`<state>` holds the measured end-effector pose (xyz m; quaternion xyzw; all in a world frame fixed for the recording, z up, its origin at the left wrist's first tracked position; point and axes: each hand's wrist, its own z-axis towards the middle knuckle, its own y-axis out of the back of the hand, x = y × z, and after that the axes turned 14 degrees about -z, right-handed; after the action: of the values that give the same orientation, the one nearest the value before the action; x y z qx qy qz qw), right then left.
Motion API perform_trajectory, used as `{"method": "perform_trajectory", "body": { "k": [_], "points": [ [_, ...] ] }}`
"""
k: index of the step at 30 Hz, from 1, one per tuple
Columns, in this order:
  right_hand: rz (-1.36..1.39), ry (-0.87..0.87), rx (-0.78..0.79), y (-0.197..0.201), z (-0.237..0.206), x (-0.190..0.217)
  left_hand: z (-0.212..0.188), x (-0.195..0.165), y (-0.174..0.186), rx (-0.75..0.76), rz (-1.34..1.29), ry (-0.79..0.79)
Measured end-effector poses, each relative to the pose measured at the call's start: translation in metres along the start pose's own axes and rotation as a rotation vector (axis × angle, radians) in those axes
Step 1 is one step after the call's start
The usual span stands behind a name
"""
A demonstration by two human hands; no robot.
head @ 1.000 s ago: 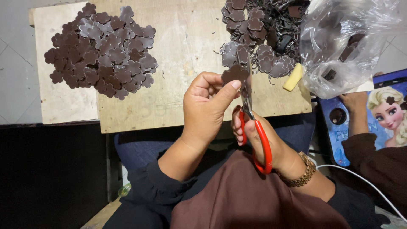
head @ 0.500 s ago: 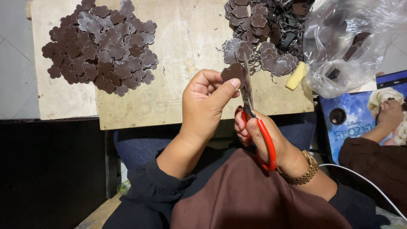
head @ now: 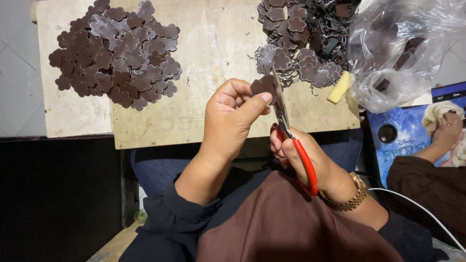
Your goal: The person uses red-handled scissors to trim the edges of small brown flower-shaped pieces one at a time. Each trimmed piece is placed into a growing pile on the wooden table while scraps accumulate nearby.
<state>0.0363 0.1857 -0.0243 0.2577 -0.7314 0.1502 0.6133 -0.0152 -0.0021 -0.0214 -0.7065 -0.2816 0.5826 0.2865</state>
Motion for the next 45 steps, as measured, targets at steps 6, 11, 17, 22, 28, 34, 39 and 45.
{"method": "perform_trajectory", "body": {
  "k": [6,11,17,22,28,34,39,45],
  "points": [
    [0.046,0.07,0.044,0.002,0.001,-0.001,-0.001,-0.005,-0.003,0.062,0.041,0.032],
    [0.105,0.053,0.053,0.002,0.0,0.001,-0.002,-0.009,-0.003,0.039,0.036,0.107],
    [0.064,0.072,0.082,0.006,-0.001,0.004,-0.004,-0.006,-0.002,0.12,0.075,0.041],
    [0.055,0.093,0.087,0.005,0.0,0.004,-0.007,-0.008,0.0,0.128,0.153,0.024],
    [0.033,0.082,0.093,0.006,-0.001,0.005,-0.008,-0.009,0.0,0.112,0.143,0.013],
    [0.037,0.085,0.092,0.004,0.001,0.005,-0.01,-0.01,-0.002,0.137,0.092,0.001],
    [0.099,0.082,0.08,0.002,-0.002,0.005,-0.011,-0.011,-0.006,0.171,0.038,0.103],
    [0.164,0.077,0.087,0.004,-0.004,0.006,-0.011,-0.009,-0.01,0.147,0.024,0.165]
  ]
}}
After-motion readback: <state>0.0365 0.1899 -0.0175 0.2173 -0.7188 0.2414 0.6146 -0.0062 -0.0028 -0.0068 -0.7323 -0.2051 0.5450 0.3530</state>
